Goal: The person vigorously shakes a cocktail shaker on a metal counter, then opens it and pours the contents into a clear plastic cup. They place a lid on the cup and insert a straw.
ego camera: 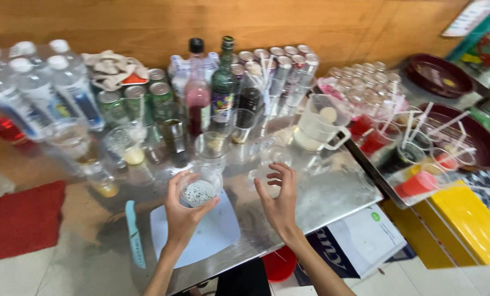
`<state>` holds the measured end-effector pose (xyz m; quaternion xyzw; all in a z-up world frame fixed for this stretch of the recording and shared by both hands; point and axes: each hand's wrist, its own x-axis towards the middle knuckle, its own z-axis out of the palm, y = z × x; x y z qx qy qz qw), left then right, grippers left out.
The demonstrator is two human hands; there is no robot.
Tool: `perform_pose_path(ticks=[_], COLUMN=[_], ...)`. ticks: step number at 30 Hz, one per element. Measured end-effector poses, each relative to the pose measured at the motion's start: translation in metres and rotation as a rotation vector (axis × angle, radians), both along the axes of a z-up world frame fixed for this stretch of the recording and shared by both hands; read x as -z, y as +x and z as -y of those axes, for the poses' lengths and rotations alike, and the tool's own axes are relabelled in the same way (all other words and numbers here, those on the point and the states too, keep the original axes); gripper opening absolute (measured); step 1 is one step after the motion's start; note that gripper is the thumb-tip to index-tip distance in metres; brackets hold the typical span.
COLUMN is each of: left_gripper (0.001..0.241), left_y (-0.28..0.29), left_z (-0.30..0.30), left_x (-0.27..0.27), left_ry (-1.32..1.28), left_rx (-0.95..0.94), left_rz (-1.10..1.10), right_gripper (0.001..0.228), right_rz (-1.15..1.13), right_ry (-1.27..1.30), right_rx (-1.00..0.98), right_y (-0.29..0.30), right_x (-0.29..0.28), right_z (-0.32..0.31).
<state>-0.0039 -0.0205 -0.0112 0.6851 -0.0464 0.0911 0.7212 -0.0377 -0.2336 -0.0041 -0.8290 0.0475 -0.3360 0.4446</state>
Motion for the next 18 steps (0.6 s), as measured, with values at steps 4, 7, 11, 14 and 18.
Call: perform_pose_path(ticks=[4,7,11,14,18], left_gripper=[0.092,0.092,0.093,0.092,0.090], left_y=[-0.005,-0.006,0.000,0.000,0.002], left_z=[0.038,0.061,0.084,0.091,0.095], left_x=[-0.004,-0.006,0.022,0.031,0.037], left_ry=[0.085,0.091,0.077,0.087,0.065], left_rx=[0.140,0.203,0.186,0.147,0.073], left_rz=[-0.054,-0.097,0.018,0.078,0.027], right_gripper=[0.028,0.019,0.018,0.018,0.016], right_rz=[-0.032,-0.076,-0.051,0.014,0.080], right_ry=[0.025,0.086,0.060,0.019,0.033], right_rx=[0.012,0.043,0.043,0.046,-0.006], right_y=[-0.012,-0.024,-0.011,0.012,0.054], right_x=[0.002,0.003,-0.004,-0.016,-0.040], right_z=[0.021,0.022,0.046,0.061,0.072])
